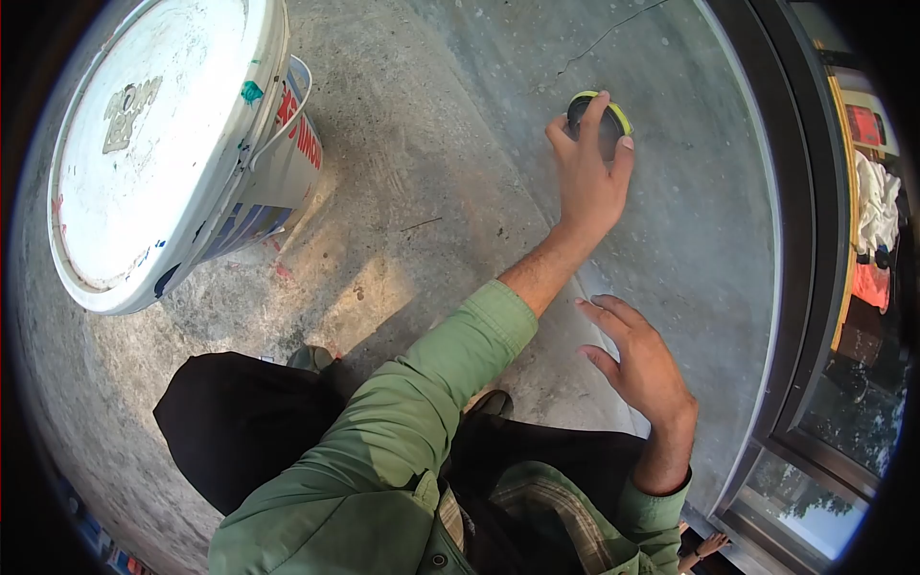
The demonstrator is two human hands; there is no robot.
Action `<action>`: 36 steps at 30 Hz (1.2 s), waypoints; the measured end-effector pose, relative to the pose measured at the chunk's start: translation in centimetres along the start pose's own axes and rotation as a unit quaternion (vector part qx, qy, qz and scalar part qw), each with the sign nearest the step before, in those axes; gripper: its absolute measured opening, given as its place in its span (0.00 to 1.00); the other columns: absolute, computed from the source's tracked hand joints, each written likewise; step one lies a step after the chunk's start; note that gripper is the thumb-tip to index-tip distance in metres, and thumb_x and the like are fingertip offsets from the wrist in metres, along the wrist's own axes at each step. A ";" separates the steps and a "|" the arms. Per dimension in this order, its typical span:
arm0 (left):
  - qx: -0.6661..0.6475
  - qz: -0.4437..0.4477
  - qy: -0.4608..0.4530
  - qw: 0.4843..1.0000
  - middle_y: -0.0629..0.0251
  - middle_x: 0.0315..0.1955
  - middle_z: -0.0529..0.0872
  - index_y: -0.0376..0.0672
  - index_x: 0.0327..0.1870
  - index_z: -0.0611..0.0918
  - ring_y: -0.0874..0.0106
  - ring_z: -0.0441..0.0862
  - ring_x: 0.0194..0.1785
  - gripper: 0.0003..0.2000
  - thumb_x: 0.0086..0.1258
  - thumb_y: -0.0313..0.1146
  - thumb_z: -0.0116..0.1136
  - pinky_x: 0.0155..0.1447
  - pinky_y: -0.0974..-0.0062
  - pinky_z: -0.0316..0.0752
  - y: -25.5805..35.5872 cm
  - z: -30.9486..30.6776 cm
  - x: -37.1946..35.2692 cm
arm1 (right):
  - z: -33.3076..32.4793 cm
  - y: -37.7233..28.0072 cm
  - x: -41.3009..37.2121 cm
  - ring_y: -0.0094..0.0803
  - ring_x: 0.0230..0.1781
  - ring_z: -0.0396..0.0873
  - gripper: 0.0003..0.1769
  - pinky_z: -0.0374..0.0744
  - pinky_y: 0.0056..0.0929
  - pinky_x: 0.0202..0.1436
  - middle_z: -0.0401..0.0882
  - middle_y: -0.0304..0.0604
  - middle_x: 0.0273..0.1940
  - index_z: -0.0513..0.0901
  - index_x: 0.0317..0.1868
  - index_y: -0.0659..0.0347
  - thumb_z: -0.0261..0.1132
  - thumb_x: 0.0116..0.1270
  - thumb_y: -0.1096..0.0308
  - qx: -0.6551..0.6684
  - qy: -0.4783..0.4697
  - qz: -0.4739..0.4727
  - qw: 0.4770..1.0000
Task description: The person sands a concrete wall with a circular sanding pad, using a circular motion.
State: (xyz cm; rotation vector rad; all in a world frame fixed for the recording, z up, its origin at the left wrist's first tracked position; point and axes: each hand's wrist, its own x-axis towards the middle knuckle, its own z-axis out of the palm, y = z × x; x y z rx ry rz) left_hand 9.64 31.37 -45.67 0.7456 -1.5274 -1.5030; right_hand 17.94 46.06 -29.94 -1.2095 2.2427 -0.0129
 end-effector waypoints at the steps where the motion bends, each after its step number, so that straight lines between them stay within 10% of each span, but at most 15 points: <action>1: 0.001 0.000 0.001 1.000 0.44 0.62 0.61 0.57 0.81 0.61 0.53 0.73 0.61 0.31 0.79 0.39 0.57 0.64 0.59 0.75 -0.2 -0.3 0.2 | 0.1 0.1 0.2 0.54 0.65 0.78 0.31 0.80 0.45 0.68 0.77 0.56 0.66 0.77 0.70 0.52 0.73 0.67 0.63 0.004 -0.007 0.001 1.000; 6: -0.133 -0.324 0.051 0.935 0.45 0.60 0.62 0.53 0.81 0.60 0.50 0.76 0.58 0.31 0.80 0.43 0.55 0.65 0.59 0.74 -5.0 -2.6 3.9 | 0.0 0.4 0.1 0.53 0.65 0.78 0.31 0.80 0.46 0.68 0.78 0.55 0.66 0.77 0.70 0.52 0.73 0.67 0.64 0.005 -0.010 0.007 1.000; 9: -0.102 -0.314 0.000 0.944 0.45 0.63 0.62 0.58 0.82 0.56 0.52 0.76 0.59 0.32 0.81 0.50 0.50 0.66 0.59 0.74 -5.1 -3.4 3.9 | 0.1 0.0 -0.4 0.53 0.65 0.79 0.31 0.80 0.45 0.68 0.78 0.55 0.66 0.77 0.70 0.53 0.73 0.66 0.64 0.013 -0.012 0.021 1.000; 16: -0.017 0.037 0.003 0.999 0.46 0.64 0.59 0.58 0.80 0.62 0.53 0.74 0.61 0.32 0.78 0.40 0.59 0.64 0.59 0.76 0.1 0.4 -2.0 | -0.1 -0.6 0.1 0.54 0.66 0.78 0.32 0.81 0.45 0.68 0.78 0.56 0.66 0.78 0.70 0.52 0.74 0.66 0.63 0.002 -0.003 -0.002 1.000; 19: -0.081 -0.070 -0.020 0.994 0.45 0.64 0.61 0.57 0.80 0.62 0.53 0.74 0.61 0.31 0.79 0.41 0.58 0.65 0.59 0.75 -2.4 -1.1 -1.1 | 0.1 0.4 0.1 0.54 0.66 0.78 0.32 0.81 0.45 0.68 0.78 0.56 0.66 0.78 0.70 0.52 0.74 0.66 0.63 0.000 -0.006 0.011 1.000; 21: -0.144 -0.298 0.016 0.944 0.44 0.63 0.62 0.55 0.80 0.61 0.49 0.71 0.63 0.32 0.78 0.39 0.58 0.69 0.59 0.71 -5.5 -2.8 0.9 | 0.2 0.6 -0.4 0.54 0.66 0.78 0.32 0.81 0.44 0.68 0.78 0.56 0.66 0.78 0.70 0.52 0.74 0.66 0.63 0.004 -0.003 0.020 1.000; 25: -0.137 -0.293 0.002 0.946 0.46 0.63 0.62 0.55 0.80 0.62 0.51 0.72 0.62 0.31 0.78 0.40 0.58 0.69 0.61 0.72 -9.0 -3.0 1.2 | -0.4 0.4 -0.8 0.54 0.66 0.78 0.31 0.80 0.45 0.68 0.78 0.56 0.66 0.78 0.70 0.53 0.74 0.66 0.63 0.003 0.001 0.023 1.000; 32: -0.064 0.011 -0.070 0.995 0.48 0.64 0.60 0.55 0.79 0.63 0.54 0.74 0.64 0.34 0.74 0.36 0.65 0.65 0.64 0.76 -1.3 -0.3 -4.9 | -0.3 0.0 0.1 0.53 0.66 0.78 0.30 0.80 0.45 0.68 0.78 0.56 0.66 0.78 0.69 0.54 0.73 0.67 0.64 0.019 -0.004 0.003 1.000; 36: -0.148 -0.264 0.044 0.952 0.49 0.65 0.60 0.53 0.79 0.63 0.58 0.74 0.64 0.34 0.74 0.37 0.64 0.65 0.64 0.76 -8.6 -0.4 -2.6 | 0.1 0.6 -0.5 0.53 0.65 0.78 0.29 0.80 0.45 0.68 0.78 0.56 0.66 0.78 0.69 0.55 0.73 0.68 0.63 0.017 -0.008 0.033 0.999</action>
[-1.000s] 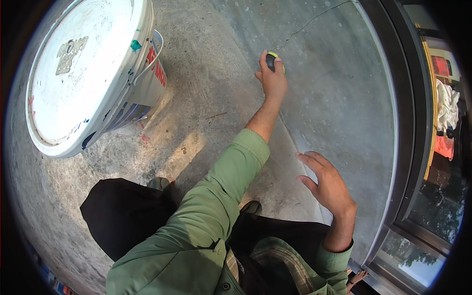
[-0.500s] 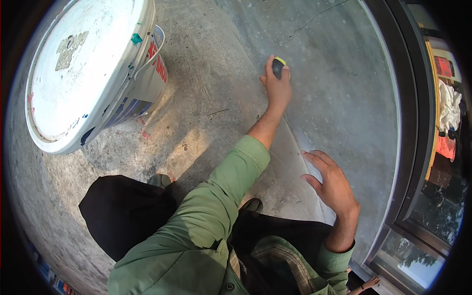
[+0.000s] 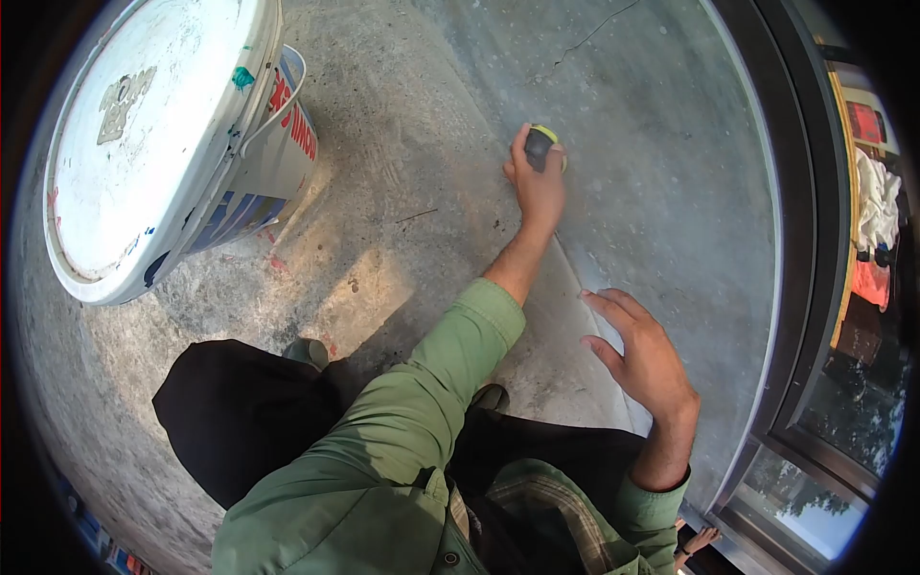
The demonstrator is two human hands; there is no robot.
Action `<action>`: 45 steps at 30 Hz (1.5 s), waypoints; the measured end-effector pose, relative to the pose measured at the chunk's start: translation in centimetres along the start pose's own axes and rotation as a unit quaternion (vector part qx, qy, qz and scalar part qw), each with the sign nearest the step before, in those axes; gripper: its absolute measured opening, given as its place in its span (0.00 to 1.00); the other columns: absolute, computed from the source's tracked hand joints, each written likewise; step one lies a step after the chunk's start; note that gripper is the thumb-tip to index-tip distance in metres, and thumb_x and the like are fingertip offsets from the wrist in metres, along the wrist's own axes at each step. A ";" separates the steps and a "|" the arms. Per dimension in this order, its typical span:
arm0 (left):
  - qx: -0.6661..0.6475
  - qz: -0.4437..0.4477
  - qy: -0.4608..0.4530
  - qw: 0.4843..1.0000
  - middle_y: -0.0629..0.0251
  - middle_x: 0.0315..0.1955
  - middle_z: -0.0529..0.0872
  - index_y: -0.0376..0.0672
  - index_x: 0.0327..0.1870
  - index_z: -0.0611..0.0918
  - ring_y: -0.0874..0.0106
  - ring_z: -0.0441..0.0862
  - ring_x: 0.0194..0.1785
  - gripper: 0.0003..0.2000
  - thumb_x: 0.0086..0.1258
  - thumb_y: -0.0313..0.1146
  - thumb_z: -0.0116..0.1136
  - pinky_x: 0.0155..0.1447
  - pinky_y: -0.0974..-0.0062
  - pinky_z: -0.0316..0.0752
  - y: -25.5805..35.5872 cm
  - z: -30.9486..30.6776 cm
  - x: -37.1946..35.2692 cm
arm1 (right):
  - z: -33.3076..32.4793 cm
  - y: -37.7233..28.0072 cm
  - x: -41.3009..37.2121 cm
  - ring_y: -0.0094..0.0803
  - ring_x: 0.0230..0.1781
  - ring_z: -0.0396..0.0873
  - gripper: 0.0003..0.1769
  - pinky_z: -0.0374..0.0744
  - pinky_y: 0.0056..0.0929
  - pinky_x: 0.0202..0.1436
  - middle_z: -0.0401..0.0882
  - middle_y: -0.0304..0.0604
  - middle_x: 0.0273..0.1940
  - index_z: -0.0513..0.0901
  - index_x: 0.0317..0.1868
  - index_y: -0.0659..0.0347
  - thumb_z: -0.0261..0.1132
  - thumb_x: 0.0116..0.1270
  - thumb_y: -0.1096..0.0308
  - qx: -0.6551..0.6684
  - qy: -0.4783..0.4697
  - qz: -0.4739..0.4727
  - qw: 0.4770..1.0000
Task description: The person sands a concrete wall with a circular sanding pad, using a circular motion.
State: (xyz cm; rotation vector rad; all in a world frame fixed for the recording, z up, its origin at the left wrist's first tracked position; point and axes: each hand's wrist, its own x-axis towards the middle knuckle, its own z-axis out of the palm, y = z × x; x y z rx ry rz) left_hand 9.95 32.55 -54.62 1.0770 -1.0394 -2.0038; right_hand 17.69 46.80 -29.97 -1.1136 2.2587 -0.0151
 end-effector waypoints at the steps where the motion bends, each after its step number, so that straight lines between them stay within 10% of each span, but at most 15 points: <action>1: 0.012 -0.056 0.037 0.998 0.50 0.66 0.61 0.52 0.78 0.64 0.58 0.75 0.63 0.33 0.75 0.37 0.64 0.65 0.64 0.76 -1.0 -1.1 1.5 | 0.1 0.2 -0.3 0.53 0.65 0.79 0.29 0.81 0.44 0.67 0.78 0.56 0.65 0.78 0.69 0.55 0.73 0.68 0.63 -0.002 0.007 -0.003 1.000; 10: 0.084 0.060 -0.115 0.988 0.47 0.65 0.64 0.55 0.81 0.61 0.59 0.75 0.61 0.34 0.78 0.41 0.62 0.64 0.66 0.77 1.3 -0.3 -5.9 | -0.4 -0.6 0.3 0.54 0.63 0.80 0.30 0.81 0.45 0.66 0.78 0.56 0.64 0.78 0.69 0.56 0.73 0.68 0.62 0.005 0.012 -0.037 0.999; 23: 0.163 0.059 -0.147 0.974 0.40 0.67 0.65 0.57 0.84 0.56 0.46 0.73 0.67 0.31 0.84 0.42 0.51 0.72 0.53 0.69 1.6 -1.3 -4.8 | -0.2 -0.8 -0.1 0.53 0.61 0.81 0.31 0.82 0.44 0.64 0.79 0.56 0.63 0.78 0.69 0.57 0.73 0.68 0.61 -0.007 0.018 -0.039 0.999; 26: 0.187 0.133 -0.075 0.970 0.46 0.67 0.68 0.57 0.82 0.60 0.54 0.77 0.62 0.28 0.85 0.46 0.50 0.61 0.59 0.79 -1.6 -0.9 -3.6 | -0.3 -0.8 0.3 0.54 0.61 0.81 0.31 0.82 0.44 0.64 0.79 0.56 0.63 0.77 0.69 0.57 0.73 0.68 0.61 -0.007 0.018 -0.036 0.999; 28: -0.007 -0.067 -0.022 0.998 0.50 0.67 0.71 0.57 0.81 0.61 0.58 0.80 0.60 0.27 0.85 0.43 0.51 0.54 0.65 0.83 -3.0 -0.8 -0.7 | -0.1 -0.4 0.2 0.54 0.61 0.81 0.31 0.82 0.45 0.64 0.79 0.56 0.63 0.78 0.69 0.57 0.73 0.68 0.61 -0.007 0.025 -0.041 0.999; 31: 0.028 -0.110 -0.035 0.993 0.55 0.68 0.74 0.57 0.81 0.60 0.62 0.82 0.57 0.27 0.85 0.42 0.51 0.47 0.70 0.85 -3.0 -0.9 0.6 | -0.2 -0.3 -0.2 0.54 0.61 0.81 0.31 0.81 0.45 0.64 0.79 0.56 0.63 0.78 0.69 0.57 0.73 0.68 0.61 -0.008 0.025 -0.038 0.999; 36: 0.118 -0.020 -0.067 0.991 0.40 0.64 0.66 0.61 0.82 0.58 0.49 0.72 0.65 0.29 0.84 0.45 0.51 0.73 0.54 0.66 -1.0 0.3 -4.9 | -0.2 -0.9 0.1 0.54 0.62 0.80 0.31 0.81 0.44 0.65 0.79 0.55 0.63 0.78 0.69 0.57 0.73 0.68 0.61 0.005 0.012 -0.017 1.000; 45: 0.068 -0.077 -0.068 0.992 0.38 0.64 0.63 0.60 0.83 0.57 0.44 0.73 0.67 0.29 0.84 0.43 0.50 0.72 0.56 0.69 0.2 -0.1 -3.7 | 0.2 -0.4 -0.8 0.54 0.63 0.80 0.31 0.81 0.45 0.66 0.78 0.57 0.64 0.77 0.70 0.55 0.73 0.68 0.62 -0.008 0.014 -0.018 1.000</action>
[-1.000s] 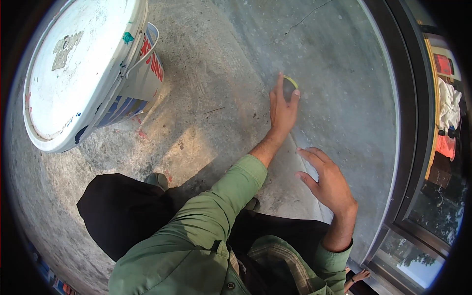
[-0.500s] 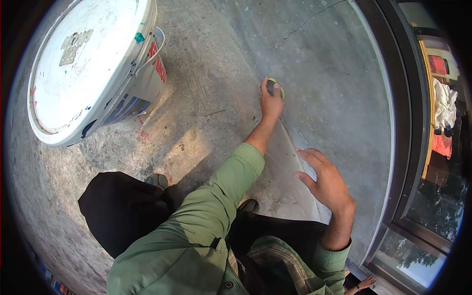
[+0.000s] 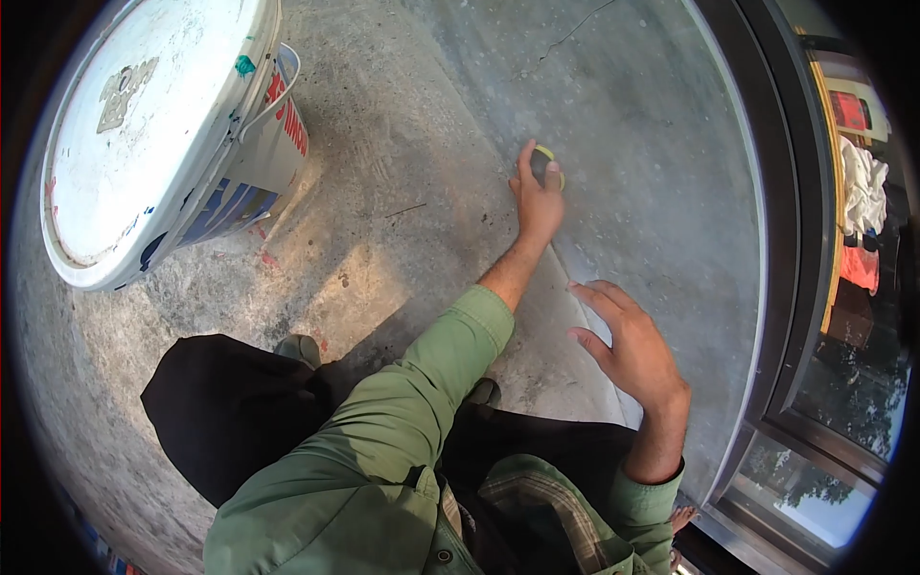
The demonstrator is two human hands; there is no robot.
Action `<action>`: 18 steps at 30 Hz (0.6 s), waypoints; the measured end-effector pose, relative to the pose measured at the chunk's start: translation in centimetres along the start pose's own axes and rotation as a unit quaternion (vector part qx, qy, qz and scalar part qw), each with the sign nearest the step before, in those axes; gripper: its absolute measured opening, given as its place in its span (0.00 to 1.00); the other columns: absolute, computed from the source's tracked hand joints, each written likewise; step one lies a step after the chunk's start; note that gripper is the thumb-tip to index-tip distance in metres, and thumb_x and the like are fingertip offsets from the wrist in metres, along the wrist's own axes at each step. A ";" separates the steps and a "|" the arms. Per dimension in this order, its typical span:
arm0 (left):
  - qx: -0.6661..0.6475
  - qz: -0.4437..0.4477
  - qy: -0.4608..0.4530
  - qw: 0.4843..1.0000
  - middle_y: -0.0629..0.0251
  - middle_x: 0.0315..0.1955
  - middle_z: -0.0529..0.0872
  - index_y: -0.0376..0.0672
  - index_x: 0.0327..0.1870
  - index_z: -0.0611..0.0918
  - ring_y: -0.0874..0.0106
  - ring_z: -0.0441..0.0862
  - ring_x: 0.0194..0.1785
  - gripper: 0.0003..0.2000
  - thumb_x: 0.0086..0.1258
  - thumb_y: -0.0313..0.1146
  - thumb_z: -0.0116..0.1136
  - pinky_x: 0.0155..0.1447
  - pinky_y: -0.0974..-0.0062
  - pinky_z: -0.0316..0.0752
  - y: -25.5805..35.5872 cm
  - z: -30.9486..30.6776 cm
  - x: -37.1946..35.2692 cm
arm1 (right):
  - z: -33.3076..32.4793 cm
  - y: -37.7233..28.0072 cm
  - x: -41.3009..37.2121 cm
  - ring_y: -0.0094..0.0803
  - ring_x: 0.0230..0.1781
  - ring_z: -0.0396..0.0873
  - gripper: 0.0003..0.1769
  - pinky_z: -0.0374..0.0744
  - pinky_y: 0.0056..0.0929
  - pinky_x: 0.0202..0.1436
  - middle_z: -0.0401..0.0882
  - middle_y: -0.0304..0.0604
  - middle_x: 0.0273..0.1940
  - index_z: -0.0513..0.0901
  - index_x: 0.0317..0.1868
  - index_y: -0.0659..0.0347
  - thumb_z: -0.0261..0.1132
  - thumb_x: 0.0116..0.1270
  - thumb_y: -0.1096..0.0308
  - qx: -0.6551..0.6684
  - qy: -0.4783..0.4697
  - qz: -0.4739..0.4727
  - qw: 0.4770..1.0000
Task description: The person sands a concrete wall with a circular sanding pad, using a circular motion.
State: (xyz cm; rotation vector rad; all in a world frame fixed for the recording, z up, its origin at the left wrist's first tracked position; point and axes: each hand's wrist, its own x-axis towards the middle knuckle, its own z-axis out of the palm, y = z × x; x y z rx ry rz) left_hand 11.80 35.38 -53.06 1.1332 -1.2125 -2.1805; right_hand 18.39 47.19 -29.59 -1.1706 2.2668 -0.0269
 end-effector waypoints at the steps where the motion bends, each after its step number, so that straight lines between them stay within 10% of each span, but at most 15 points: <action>1: -0.001 -0.001 -0.005 1.000 0.38 0.64 0.63 0.60 0.83 0.57 0.44 0.73 0.67 0.29 0.84 0.43 0.50 0.72 0.56 0.69 0.2 -0.3 0.8 | 0.0 -0.1 -0.5 0.54 0.63 0.80 0.31 0.81 0.45 0.66 0.78 0.57 0.64 0.77 0.70 0.55 0.73 0.68 0.61 0.002 0.003 0.000 1.000; 8: -0.037 0.065 0.035 0.997 0.39 0.63 0.65 0.65 0.82 0.59 0.44 0.76 0.62 0.28 0.84 0.46 0.49 0.69 0.56 0.73 2.2 -4.3 10.7 | 0.2 0.5 -3.2 0.55 0.64 0.79 0.31 0.80 0.45 0.67 0.78 0.58 0.65 0.77 0.70 0.55 0.73 0.68 0.60 -0.012 0.024 -0.003 1.000; 15: 0.026 0.049 0.034 0.998 0.44 0.67 0.63 0.64 0.82 0.59 0.56 0.77 0.58 0.28 0.84 0.44 0.50 0.58 0.63 0.80 -6.0 -0.5 2.9 | 0.0 0.6 -3.4 0.55 0.64 0.79 0.31 0.80 0.45 0.67 0.78 0.57 0.65 0.77 0.70 0.56 0.73 0.68 0.61 -0.002 0.016 0.002 1.000; 18: -0.025 -0.018 -0.012 0.999 0.40 0.65 0.64 0.60 0.82 0.58 0.46 0.70 0.66 0.30 0.83 0.41 0.52 0.73 0.56 0.66 -9.5 2.7 -4.0 | -0.1 0.3 -2.8 0.55 0.64 0.79 0.30 0.80 0.45 0.66 0.78 0.57 0.65 0.78 0.70 0.56 0.73 0.68 0.61 -0.002 0.019 -0.018 1.000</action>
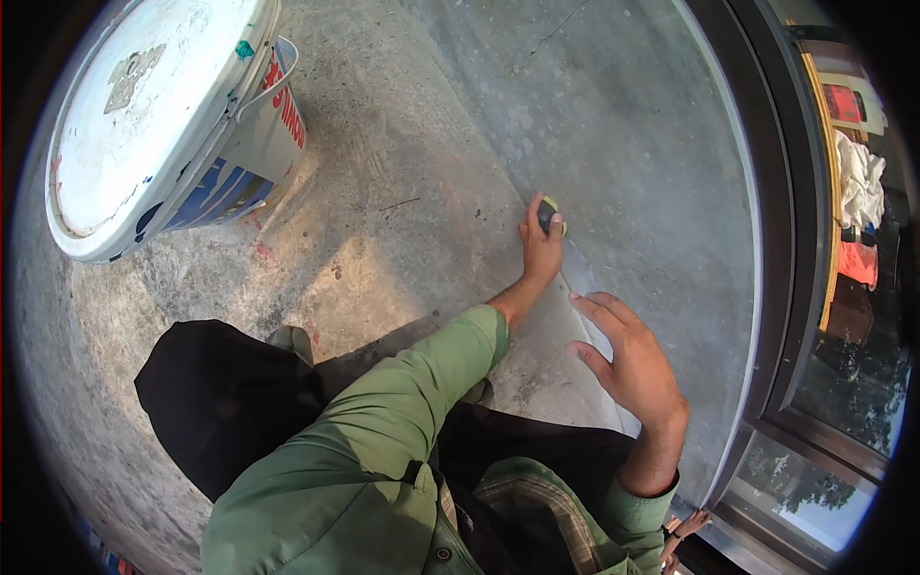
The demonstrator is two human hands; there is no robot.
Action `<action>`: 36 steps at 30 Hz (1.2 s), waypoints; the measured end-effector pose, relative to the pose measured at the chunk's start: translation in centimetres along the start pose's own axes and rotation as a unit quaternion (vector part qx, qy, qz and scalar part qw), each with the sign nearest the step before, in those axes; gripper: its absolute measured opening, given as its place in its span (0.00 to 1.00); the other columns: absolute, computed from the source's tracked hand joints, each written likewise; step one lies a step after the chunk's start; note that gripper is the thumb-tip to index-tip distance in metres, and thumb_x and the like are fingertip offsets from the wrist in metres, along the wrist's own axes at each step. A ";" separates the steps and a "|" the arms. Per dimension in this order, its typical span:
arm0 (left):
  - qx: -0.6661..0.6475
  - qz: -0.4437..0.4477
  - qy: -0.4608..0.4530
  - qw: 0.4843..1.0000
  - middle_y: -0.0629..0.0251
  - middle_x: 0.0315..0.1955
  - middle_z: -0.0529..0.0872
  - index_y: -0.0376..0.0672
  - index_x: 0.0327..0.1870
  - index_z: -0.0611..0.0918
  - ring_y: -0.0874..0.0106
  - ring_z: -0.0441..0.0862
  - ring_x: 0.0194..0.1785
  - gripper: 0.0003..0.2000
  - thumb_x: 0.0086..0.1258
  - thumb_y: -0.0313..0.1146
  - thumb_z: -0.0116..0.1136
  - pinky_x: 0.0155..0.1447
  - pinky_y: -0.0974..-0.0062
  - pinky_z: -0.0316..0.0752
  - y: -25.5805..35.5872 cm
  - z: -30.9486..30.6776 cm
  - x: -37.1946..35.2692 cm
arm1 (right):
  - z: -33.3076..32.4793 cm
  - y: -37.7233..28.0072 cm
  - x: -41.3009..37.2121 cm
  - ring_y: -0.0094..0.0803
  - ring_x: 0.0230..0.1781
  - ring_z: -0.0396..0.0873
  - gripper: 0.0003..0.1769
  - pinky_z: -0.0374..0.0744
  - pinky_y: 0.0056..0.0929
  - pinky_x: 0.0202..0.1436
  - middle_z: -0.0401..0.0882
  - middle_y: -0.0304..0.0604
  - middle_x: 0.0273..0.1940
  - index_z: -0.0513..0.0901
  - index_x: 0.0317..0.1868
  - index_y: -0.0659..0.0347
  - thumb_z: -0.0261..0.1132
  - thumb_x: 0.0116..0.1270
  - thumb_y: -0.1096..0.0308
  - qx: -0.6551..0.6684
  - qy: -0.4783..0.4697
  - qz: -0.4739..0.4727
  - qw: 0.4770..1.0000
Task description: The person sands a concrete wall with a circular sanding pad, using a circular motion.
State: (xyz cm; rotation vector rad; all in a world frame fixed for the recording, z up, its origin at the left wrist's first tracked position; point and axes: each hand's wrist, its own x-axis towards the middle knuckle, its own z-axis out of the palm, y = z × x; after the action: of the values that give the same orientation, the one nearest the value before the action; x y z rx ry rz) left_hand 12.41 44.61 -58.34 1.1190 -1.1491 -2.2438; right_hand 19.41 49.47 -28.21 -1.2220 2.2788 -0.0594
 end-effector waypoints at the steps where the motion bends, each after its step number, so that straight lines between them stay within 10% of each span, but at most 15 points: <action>1: 0.020 0.033 0.023 0.999 0.40 0.66 0.64 0.61 0.82 0.59 0.46 0.69 0.66 0.29 0.83 0.41 0.51 0.73 0.55 0.66 -0.7 0.9 -1.2 | 0.0 -0.1 0.2 0.55 0.64 0.79 0.30 0.80 0.45 0.66 0.78 0.57 0.65 0.78 0.69 0.56 0.73 0.68 0.61 0.001 0.001 0.001 1.000; 12: 0.095 0.146 0.103 0.979 0.43 0.66 0.62 0.58 0.80 0.62 0.47 0.74 0.62 0.28 0.81 0.38 0.51 0.69 0.58 0.71 11.7 -5.5 11.7 | 0.3 0.7 -0.7 0.53 0.64 0.79 0.31 0.81 0.44 0.68 0.78 0.56 0.66 0.78 0.70 0.55 0.73 0.68 0.59 -0.002 0.001 0.027 1.000; 22: 0.117 0.230 -0.048 0.965 0.42 0.70 0.59 0.52 0.79 0.64 0.50 0.69 0.69 0.28 0.81 0.38 0.57 0.65 0.61 0.76 -2.0 -2.0 -0.7 | 0.1 0.3 1.1 0.54 0.63 0.80 0.31 0.81 0.45 0.66 0.78 0.57 0.65 0.77 0.70 0.55 0.73 0.68 0.62 0.003 -0.015 0.013 1.000; 36: 0.097 0.203 0.040 0.973 0.46 0.67 0.65 0.52 0.79 0.64 0.52 0.67 0.69 0.28 0.80 0.37 0.56 0.69 0.62 0.71 4.4 -4.3 6.2 | 0.2 1.4 -0.9 0.53 0.64 0.80 0.31 0.82 0.45 0.65 0.78 0.55 0.65 0.77 0.70 0.54 0.73 0.68 0.60 0.003 0.001 0.027 1.000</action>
State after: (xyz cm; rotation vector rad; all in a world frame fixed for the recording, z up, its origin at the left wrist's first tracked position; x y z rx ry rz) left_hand 11.95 35.94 -59.22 0.9313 -1.4384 -1.7897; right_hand 18.90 51.04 -28.37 -1.1571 2.3101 -0.0468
